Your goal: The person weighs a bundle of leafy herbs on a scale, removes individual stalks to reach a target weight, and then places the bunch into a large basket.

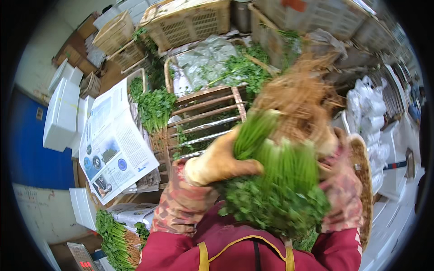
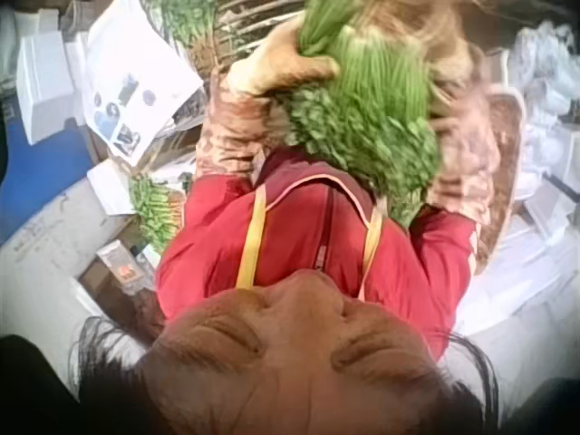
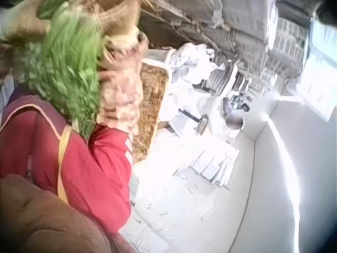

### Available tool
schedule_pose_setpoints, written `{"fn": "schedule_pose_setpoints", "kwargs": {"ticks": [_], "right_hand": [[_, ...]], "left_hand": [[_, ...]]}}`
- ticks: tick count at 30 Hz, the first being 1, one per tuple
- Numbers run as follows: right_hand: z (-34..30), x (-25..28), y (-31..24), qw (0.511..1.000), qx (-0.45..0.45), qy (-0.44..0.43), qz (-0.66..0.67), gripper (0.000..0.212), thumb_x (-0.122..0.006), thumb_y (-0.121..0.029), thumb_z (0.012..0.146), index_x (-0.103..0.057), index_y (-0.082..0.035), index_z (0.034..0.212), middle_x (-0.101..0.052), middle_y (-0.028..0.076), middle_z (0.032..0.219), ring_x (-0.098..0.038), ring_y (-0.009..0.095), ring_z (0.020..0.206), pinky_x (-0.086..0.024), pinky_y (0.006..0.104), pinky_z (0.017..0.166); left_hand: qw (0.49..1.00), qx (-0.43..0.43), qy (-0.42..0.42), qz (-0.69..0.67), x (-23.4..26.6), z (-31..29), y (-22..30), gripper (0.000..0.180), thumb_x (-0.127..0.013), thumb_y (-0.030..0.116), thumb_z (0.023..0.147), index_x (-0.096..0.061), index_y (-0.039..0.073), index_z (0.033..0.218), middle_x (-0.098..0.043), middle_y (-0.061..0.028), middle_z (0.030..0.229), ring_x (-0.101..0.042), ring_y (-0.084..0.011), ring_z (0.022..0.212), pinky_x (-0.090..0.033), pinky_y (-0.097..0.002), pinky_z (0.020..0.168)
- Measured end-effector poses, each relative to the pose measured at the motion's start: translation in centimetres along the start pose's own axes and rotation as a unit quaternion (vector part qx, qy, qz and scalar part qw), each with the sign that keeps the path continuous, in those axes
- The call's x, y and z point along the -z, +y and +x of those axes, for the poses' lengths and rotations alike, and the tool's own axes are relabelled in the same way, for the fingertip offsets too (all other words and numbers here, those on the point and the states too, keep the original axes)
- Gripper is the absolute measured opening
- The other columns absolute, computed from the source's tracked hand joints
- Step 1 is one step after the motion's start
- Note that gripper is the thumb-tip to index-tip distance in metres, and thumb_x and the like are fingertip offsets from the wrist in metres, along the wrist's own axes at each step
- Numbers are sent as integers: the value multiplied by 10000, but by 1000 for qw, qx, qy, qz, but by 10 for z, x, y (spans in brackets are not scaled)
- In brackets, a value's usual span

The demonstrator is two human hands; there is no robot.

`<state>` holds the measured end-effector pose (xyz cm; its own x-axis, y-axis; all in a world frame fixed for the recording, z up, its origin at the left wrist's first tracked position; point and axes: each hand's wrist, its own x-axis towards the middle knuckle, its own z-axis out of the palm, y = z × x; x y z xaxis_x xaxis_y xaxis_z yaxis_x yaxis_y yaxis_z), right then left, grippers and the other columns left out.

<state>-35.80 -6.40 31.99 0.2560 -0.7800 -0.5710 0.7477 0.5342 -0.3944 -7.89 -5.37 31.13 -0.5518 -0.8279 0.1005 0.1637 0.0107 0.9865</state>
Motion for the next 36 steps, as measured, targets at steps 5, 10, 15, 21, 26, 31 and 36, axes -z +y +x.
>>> {"fn": "schedule_pose_setpoints", "kwargs": {"ticks": [5,10,15,21,26,31,36], "right_hand": [[262,17,93,946,-96,-39,-307,471,-544,-402,876,-521,-61,1200,-620,121,1026,-599,241,934,-504,353,759],[303,72,179,850,-93,99,-509,600,-513,-514,891,-456,-104,1325,-609,87,946,-580,225,833,-461,320,715],[333,134,163,794,4,-95,-600,607,-564,-465,885,-452,-66,1329,-564,142,1175,-532,242,1105,-464,322,868],[295,-30,216,550,-59,-6,-833,1110,-616,-693,695,-189,17,1434,-427,296,1333,-457,380,1227,-380,373,1021],[308,-47,241,484,-37,35,-873,1026,-728,-449,699,-190,25,1433,-496,289,1265,-536,359,1147,-449,373,947],[344,54,187,674,-22,-16,-738,866,-796,-474,636,-482,48,1251,-594,230,1168,-589,336,1066,-456,366,924],[332,1,207,569,-31,24,-821,783,-778,-520,650,-575,27,1172,-633,206,1095,-598,296,1053,-452,331,908]], "left_hand": [[959,178,220,30,114,-50,-107,605,-725,203,803,-444,-26,1289,-592,-93,1182,-548,-188,1057,-416,-313,946],[912,268,290,111,174,-114,-305,639,-703,391,801,-493,-26,1238,-624,-154,1124,-581,-276,1043,-432,-339,933],[910,331,205,145,177,-93,-282,756,-646,441,821,-383,-69,1313,-525,-274,1216,-532,-361,1121,-409,-364,977],[824,361,364,241,182,-78,-237,772,-609,448,834,-353,-87,1328,-463,-331,1273,-508,-406,1159,-427,-398,968],[844,328,373,201,195,-78,-323,554,-636,297,847,-466,-9,1277,-606,-209,1127,-584,-311,1052,-457,-355,880],[888,307,305,157,198,-80,-306,414,-601,234,847,-556,11,1192,-650,-175,994,-622,-266,919,-470,-332,824],[897,359,220,135,196,-54,-284,392,-555,145,802,-560,0,1167,-643,-146,965,-603,-250,874,-465,-346,791]]}}
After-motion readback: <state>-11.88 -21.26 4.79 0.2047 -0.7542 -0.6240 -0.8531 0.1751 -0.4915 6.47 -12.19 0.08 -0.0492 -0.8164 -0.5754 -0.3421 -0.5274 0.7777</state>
